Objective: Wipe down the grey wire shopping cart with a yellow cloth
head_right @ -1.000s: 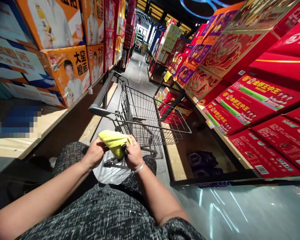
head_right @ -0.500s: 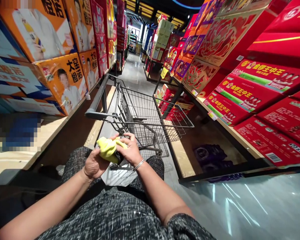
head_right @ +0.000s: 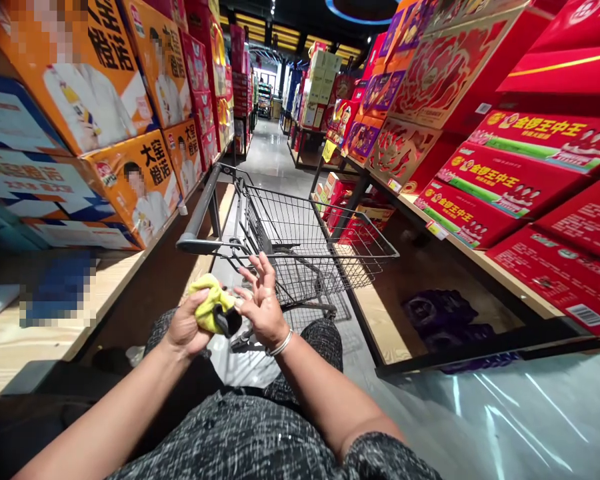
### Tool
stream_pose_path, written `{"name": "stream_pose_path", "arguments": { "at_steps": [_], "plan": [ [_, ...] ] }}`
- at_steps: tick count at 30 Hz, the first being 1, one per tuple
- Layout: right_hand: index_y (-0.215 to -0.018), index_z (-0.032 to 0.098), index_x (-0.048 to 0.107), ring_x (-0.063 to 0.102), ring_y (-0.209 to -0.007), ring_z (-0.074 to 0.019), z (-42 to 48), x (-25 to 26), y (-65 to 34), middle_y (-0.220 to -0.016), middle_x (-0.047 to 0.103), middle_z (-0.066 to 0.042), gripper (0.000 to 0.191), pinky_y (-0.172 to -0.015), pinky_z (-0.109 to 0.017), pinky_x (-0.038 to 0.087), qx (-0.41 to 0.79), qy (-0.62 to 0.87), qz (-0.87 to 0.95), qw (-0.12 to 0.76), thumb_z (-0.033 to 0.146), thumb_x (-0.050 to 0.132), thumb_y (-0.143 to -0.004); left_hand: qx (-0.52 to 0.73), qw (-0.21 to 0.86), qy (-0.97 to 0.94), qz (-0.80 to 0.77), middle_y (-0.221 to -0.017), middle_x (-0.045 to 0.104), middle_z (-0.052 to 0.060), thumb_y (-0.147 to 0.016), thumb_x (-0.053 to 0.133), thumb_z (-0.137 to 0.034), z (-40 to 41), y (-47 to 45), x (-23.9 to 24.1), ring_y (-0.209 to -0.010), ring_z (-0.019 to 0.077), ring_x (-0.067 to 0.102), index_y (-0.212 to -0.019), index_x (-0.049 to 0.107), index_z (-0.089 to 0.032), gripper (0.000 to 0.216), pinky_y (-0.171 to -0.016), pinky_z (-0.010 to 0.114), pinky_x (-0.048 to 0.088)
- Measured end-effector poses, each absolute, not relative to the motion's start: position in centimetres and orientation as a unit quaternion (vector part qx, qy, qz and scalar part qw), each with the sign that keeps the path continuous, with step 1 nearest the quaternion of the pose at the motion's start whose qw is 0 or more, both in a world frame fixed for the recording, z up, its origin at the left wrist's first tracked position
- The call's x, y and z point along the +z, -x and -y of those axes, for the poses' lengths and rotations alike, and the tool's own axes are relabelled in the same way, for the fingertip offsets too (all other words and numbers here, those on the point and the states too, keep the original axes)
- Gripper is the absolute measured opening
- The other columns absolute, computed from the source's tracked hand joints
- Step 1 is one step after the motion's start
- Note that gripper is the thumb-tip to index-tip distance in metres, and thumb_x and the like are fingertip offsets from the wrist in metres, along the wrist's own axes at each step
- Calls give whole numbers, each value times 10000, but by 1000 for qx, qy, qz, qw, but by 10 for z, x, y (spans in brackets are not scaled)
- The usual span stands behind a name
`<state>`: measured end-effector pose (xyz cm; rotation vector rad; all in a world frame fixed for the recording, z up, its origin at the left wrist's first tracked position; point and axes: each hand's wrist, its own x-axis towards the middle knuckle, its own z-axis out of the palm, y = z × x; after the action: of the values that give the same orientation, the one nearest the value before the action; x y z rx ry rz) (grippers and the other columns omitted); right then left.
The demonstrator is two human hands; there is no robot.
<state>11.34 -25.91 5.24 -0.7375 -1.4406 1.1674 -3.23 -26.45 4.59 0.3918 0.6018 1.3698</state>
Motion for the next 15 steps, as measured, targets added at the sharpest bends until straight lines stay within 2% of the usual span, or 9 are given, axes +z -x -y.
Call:
{"name": "stream_pose_path", "arguments": {
  "at_steps": [2, 4, 6, 9, 11, 13, 15],
  "plan": [
    [-1548, 388, 75, 258, -1463, -312, 258, 56, -108, -1621, 111, -69, 1052, -1124, -541, 367, 376, 307, 710, 511, 623, 704, -738, 632, 712, -132, -277, -822, 711, -9, -706, 744, -163, 257, 34, 49, -725, 135, 696, -951, 631, -189, 271, -729, 246, 586],
    [-1549, 336, 194, 170, -1484, -360, 254, 50, -99, -1619, 131, -90, 1124, -1186, -572, 240, 257, 308, 802, 442, 653, 779, -642, 615, 738, -103, -259, -919, 727, 6, -795, 689, -209, 253, 35, 51, -840, 143, 709, -1012, 642, -200, 222, -831, 258, 579],
    [-1523, 328, 291, 174, -1477, -370, 248, 39, -89, -1601, 199, -102, 1093, -1205, -574, 188, 191, 310, 838, 407, 636, 814, -613, 587, 767, -100, -241, -1034, 723, 26, -881, 613, -280, 255, 36, 53, -1011, 169, 690, -1079, 651, -209, 213, -957, 298, 540],
    [-1510, 339, 305, 329, -1420, -292, 239, 27, -78, -1523, 346, -104, 969, -1175, -483, 314, 212, 308, 818, 437, 554, 796, -704, 556, 787, -163, -214, -1175, 690, 42, -938, 519, -461, 263, 40, 58, -1240, 234, 581, -1213, 632, -253, 363, -1084, 419, 452],
    [-1497, 335, 326, 429, -1349, -242, 235, 29, -76, -1440, 438, -96, 865, -1127, -416, 394, 239, 292, 796, 473, 487, 768, -769, 546, 782, -229, -195, -1277, 642, 64, -913, 446, -658, 269, 45, 63, -1351, 275, 474, -1304, 593, -262, 576, -1133, 479, 386],
    [-1466, 320, 391, 496, -1276, -207, 231, 39, -75, -1363, 497, -87, 706, -1081, -360, 440, 232, 283, 787, 497, 399, 714, -844, 553, 751, -295, -209, -1366, 584, 84, -872, 352, -787, 271, 52, 67, -1410, 292, 389, -1359, 561, -245, 759, -1169, 484, 333],
    [-1417, 302, 480, 537, -1205, -183, 224, 53, -74, -1300, 531, -81, 551, -1035, -315, 470, 183, 289, 797, 499, 303, 655, -895, 587, 674, -363, -264, -1444, 518, 69, -881, 302, -796, 268, 63, 67, -1443, 273, 333, -1414, 509, -261, 783, -1197, 445, 294]
  ]
}}
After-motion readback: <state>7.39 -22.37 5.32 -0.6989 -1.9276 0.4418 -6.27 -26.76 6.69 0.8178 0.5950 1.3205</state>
